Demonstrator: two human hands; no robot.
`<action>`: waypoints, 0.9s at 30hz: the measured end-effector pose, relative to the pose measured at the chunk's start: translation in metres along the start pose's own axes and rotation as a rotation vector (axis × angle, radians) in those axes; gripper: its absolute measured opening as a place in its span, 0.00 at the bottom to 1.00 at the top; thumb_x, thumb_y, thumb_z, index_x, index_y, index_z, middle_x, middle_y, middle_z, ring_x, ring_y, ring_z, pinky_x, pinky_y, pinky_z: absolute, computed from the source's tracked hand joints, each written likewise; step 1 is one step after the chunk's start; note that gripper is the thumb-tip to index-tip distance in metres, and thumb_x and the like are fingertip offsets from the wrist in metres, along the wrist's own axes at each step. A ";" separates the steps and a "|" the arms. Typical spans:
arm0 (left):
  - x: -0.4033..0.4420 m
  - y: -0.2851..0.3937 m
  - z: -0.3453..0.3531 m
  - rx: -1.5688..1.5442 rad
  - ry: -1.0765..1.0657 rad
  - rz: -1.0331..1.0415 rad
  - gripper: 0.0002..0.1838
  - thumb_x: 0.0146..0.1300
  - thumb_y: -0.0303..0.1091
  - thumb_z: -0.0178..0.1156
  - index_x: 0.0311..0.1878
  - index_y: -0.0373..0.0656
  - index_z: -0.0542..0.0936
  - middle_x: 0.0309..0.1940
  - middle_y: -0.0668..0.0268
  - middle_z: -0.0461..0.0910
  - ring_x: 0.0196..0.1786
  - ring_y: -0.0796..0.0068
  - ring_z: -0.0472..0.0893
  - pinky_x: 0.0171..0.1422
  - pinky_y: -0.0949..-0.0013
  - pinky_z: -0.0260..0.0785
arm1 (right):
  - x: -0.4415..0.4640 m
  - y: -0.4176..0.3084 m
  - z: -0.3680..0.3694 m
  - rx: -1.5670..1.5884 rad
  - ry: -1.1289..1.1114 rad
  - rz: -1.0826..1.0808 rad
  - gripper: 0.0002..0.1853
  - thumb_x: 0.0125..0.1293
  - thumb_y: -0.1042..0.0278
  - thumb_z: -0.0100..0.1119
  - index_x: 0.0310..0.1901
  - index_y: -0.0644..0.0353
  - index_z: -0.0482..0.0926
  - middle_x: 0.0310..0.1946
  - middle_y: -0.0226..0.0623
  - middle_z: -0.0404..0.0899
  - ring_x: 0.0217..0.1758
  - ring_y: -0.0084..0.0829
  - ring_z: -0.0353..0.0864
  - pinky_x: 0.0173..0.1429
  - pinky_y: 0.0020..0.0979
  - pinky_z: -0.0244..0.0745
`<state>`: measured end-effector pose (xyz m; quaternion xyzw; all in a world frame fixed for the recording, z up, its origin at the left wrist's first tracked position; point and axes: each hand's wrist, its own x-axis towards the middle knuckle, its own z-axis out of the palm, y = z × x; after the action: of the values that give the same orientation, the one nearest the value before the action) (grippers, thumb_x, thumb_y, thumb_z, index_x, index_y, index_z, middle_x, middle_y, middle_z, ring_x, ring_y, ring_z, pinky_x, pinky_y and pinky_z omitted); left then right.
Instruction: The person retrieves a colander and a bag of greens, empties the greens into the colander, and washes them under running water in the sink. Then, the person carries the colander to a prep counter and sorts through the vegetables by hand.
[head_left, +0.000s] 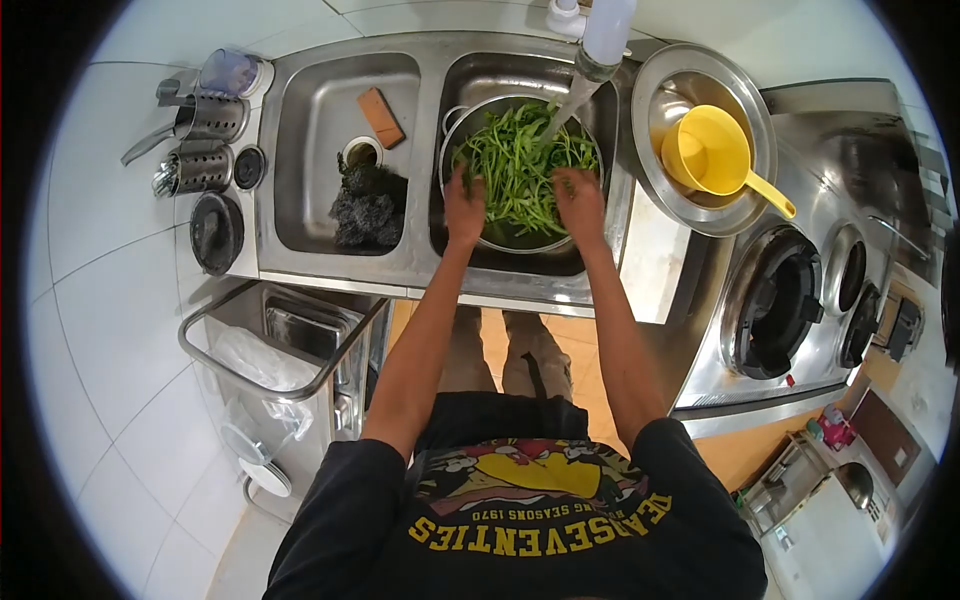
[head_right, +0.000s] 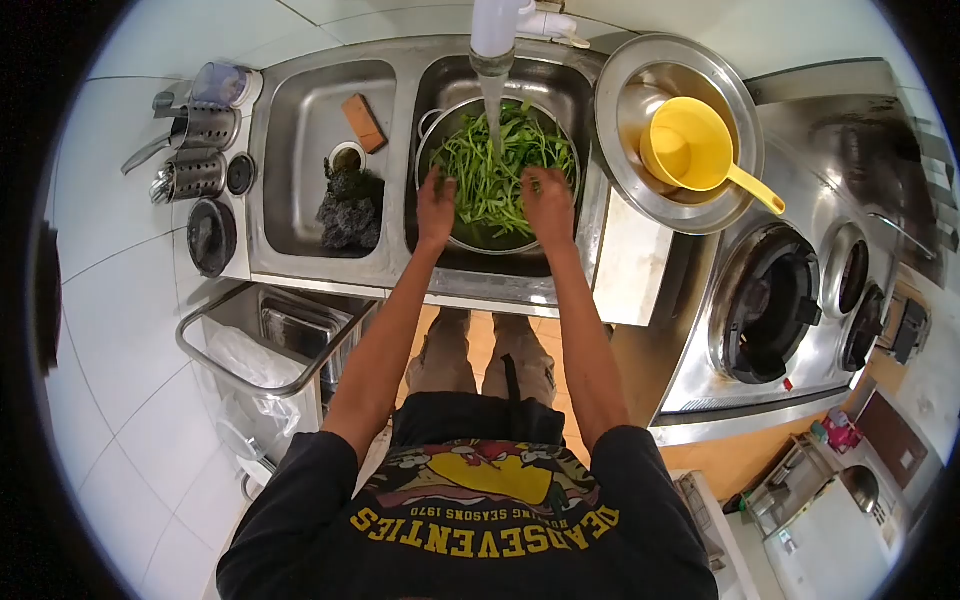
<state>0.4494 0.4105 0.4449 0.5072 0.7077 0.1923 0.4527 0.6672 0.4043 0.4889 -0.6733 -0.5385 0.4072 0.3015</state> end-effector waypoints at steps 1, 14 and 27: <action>-0.006 0.015 -0.001 0.021 -0.028 -0.028 0.44 0.59 0.46 0.60 0.71 0.41 0.47 0.65 0.45 0.56 0.68 0.51 0.57 0.67 0.57 0.56 | 0.008 0.010 0.003 -0.065 0.058 -0.008 0.26 0.56 0.58 0.64 0.54 0.62 0.73 0.48 0.54 0.73 0.51 0.52 0.71 0.54 0.44 0.69; -0.008 -0.008 0.025 -0.298 -0.237 -0.218 0.45 0.59 0.41 0.60 0.71 0.43 0.43 0.63 0.52 0.63 0.62 0.60 0.68 0.62 0.64 0.63 | 0.032 0.017 0.028 0.164 -0.245 0.457 0.54 0.47 0.47 0.68 0.67 0.73 0.49 0.66 0.56 0.55 0.68 0.45 0.58 0.67 0.35 0.59; -0.013 0.015 -0.018 0.144 -0.097 -0.101 0.39 0.59 0.36 0.55 0.71 0.41 0.48 0.64 0.48 0.60 0.59 0.54 0.69 0.59 0.59 0.65 | 0.004 -0.018 -0.006 0.113 -0.050 -0.057 0.22 0.58 0.62 0.61 0.53 0.63 0.74 0.50 0.52 0.72 0.56 0.45 0.71 0.58 0.37 0.68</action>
<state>0.4435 0.4086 0.4705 0.5108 0.7218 0.0929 0.4576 0.6641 0.4129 0.5065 -0.6290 -0.5410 0.4449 0.3372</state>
